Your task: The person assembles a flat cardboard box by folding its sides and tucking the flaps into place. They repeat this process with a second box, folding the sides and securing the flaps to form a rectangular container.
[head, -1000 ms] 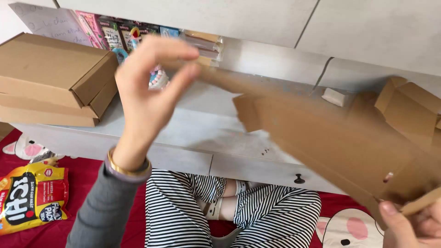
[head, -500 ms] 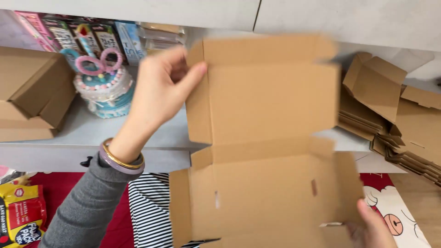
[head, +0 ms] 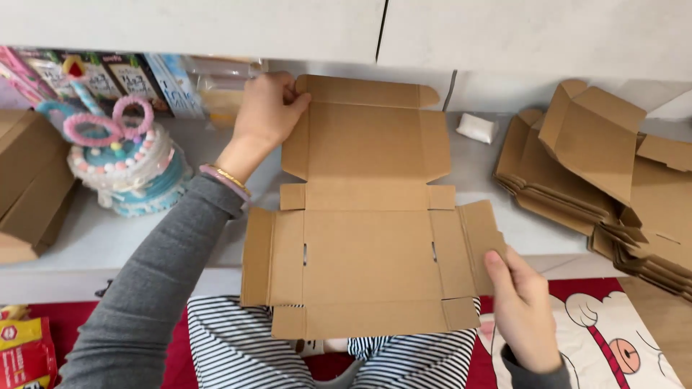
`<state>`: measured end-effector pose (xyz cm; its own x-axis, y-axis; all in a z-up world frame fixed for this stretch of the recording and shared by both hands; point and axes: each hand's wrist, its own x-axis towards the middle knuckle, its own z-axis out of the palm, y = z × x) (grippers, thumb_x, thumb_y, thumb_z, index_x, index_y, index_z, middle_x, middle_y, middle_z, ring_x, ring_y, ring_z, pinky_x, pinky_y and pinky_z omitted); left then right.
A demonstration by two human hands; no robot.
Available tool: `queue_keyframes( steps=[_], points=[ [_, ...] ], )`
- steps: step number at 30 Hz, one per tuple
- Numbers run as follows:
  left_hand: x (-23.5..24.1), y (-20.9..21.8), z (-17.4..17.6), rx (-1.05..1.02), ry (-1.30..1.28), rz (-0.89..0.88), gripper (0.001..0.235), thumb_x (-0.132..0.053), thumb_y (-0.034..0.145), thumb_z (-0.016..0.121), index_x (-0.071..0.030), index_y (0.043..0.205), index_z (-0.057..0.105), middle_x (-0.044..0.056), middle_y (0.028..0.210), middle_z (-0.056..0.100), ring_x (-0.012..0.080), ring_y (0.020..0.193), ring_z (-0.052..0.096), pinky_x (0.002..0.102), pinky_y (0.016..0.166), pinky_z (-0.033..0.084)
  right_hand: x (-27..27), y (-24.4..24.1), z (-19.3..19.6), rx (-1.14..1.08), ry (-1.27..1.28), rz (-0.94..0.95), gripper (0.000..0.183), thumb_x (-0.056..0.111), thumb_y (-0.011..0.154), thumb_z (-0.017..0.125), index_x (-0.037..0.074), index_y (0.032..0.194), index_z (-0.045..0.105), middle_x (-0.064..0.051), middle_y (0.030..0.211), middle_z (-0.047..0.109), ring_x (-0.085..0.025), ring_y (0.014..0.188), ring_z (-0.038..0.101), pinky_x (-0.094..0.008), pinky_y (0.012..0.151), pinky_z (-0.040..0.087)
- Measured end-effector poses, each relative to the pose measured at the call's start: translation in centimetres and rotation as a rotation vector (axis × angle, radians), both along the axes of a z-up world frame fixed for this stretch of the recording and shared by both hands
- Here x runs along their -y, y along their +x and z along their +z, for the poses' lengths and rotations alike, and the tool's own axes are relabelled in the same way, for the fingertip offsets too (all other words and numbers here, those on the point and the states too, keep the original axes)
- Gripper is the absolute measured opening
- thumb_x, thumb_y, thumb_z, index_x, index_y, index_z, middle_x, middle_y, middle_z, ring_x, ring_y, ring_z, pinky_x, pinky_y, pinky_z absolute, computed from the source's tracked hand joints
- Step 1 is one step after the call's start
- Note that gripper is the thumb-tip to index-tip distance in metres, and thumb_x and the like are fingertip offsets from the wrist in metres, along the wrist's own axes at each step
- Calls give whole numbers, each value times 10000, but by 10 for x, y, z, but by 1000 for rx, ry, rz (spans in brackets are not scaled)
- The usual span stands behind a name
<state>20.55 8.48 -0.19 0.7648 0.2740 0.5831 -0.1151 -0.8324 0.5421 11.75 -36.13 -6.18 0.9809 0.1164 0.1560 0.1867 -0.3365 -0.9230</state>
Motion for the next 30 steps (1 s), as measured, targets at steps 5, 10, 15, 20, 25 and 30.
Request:
queue_keyframes(
  steps=[5,10,15,20,25,30],
  points=[
    [0,41,-5,83,149,4,178,-139,896,714,-53,747,668,60,650,693,283,601,637,426,584,463,-33,31,19,76,-175,-80,253,217,1064,495,79,1138,694,17,805,573,-134,758,452,-283,733,385],
    [23,15,-5,-128,190,69,366,-238,926,724,33,1082,533,199,933,607,468,789,622,566,620,497,-47,47,28,71,-119,-83,328,146,1012,501,85,1280,680,-19,1155,754,-119,1060,647,-279,938,470],
    [43,-3,-13,-242,499,254,740,-422,886,770,64,1356,468,261,1282,457,495,1074,603,559,680,603,-45,54,8,135,-350,-198,404,207,985,526,220,1366,659,1,615,341,-186,594,330,-326,643,347],
    [86,-12,1,-441,708,-38,658,-633,906,647,-59,1227,620,214,1370,517,469,1113,593,554,805,539,-42,54,0,244,-402,-167,503,135,983,483,178,1464,623,5,566,299,-193,596,290,-321,735,368],
    [103,-6,12,-949,509,-258,900,-708,940,495,-67,1534,281,142,1395,520,380,1237,550,519,879,525,-41,52,11,171,-366,-118,529,116,968,476,143,1481,601,0,534,254,-165,535,256,-303,609,321],
    [119,14,42,-1178,489,-278,1044,-724,921,420,-183,1698,-20,139,1224,641,356,1103,642,463,802,524,-42,52,8,152,-413,-150,535,161,975,469,195,1493,601,-6,512,282,-193,601,266,-297,760,341]
  ],
)
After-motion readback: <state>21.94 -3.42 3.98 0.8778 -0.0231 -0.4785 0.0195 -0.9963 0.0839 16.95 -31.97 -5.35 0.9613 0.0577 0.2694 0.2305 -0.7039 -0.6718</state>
